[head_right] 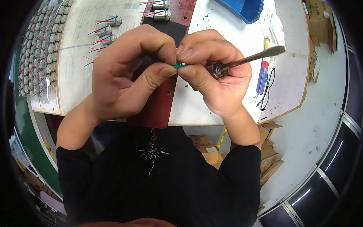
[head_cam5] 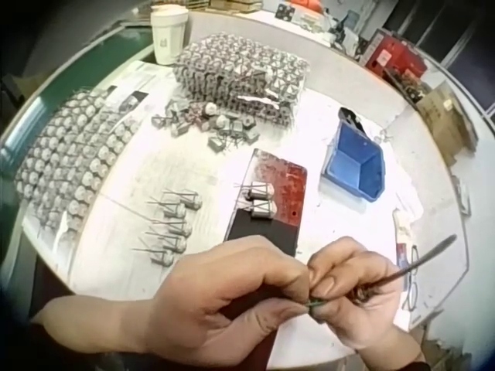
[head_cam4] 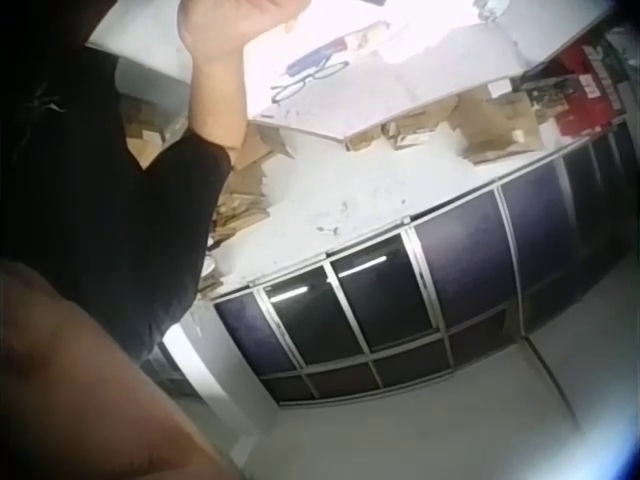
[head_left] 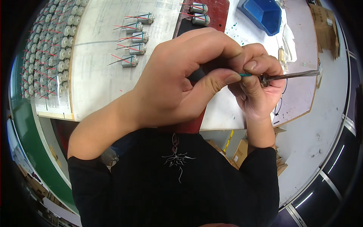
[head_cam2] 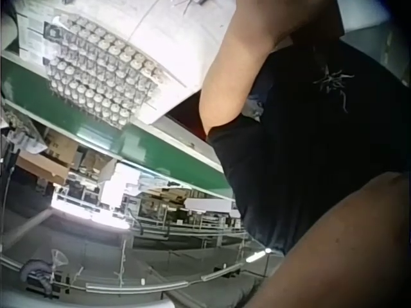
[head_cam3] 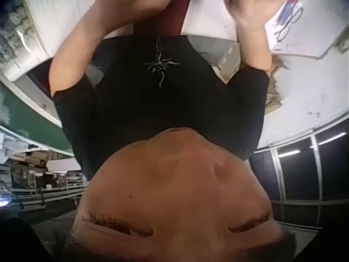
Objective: Assemble small electronic components onto a red mounting base using manual dexterity and a tool.
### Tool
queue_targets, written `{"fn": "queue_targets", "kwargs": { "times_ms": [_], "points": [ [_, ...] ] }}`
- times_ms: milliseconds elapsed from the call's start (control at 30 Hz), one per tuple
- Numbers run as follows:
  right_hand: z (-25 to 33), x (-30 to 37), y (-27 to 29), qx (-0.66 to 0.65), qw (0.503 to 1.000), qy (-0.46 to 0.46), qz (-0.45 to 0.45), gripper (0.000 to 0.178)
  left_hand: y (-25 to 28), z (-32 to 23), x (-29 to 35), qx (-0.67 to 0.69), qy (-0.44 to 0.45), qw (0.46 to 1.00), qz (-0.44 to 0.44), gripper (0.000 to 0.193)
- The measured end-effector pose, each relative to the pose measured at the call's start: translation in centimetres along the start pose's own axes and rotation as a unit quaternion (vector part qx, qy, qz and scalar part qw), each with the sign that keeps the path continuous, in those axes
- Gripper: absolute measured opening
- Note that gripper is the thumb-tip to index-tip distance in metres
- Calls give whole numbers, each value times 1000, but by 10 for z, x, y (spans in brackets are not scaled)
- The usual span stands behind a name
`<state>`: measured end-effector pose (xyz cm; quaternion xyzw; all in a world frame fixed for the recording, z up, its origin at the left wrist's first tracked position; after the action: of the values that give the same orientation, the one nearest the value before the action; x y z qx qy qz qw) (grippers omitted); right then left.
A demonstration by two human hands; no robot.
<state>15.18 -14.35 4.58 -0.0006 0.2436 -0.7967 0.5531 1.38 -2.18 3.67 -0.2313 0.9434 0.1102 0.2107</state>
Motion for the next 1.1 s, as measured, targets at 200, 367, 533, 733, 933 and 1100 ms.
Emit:
{"fn": "queue_targets", "kwargs": {
  "times_ms": [200,367,533,733,933,1100],
  "points": [
    [2,-7,13,49,997,-58,-27,14,9,-5,-5,-212,-18,977,-18,36],
    [-2,-19,31,190,965,-182,-6,14,11,13,2,-304,27,952,28,47],
    [-3,-23,26,256,939,-231,12,11,12,20,-1,-279,35,959,24,39],
    [-4,-24,22,300,929,-213,35,11,23,5,-17,-176,171,965,90,33],
    [-4,-24,22,290,934,-203,47,11,22,6,-17,-169,182,963,106,31],
    [-3,-24,23,288,932,-215,45,12,23,7,-16,-166,182,963,107,31]
  ]
}}
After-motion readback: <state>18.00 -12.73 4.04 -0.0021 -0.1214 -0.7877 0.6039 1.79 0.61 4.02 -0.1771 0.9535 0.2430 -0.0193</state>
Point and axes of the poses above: each hand's wrist, its own x-axis away from the middle knuckle, its own y-axis out of the back of the hand, z = x × y, the point moved 3 cm from there along -x, towards the middle knuckle, and after that the axes turned 9 degrees about -x, right-handed, at the moved point
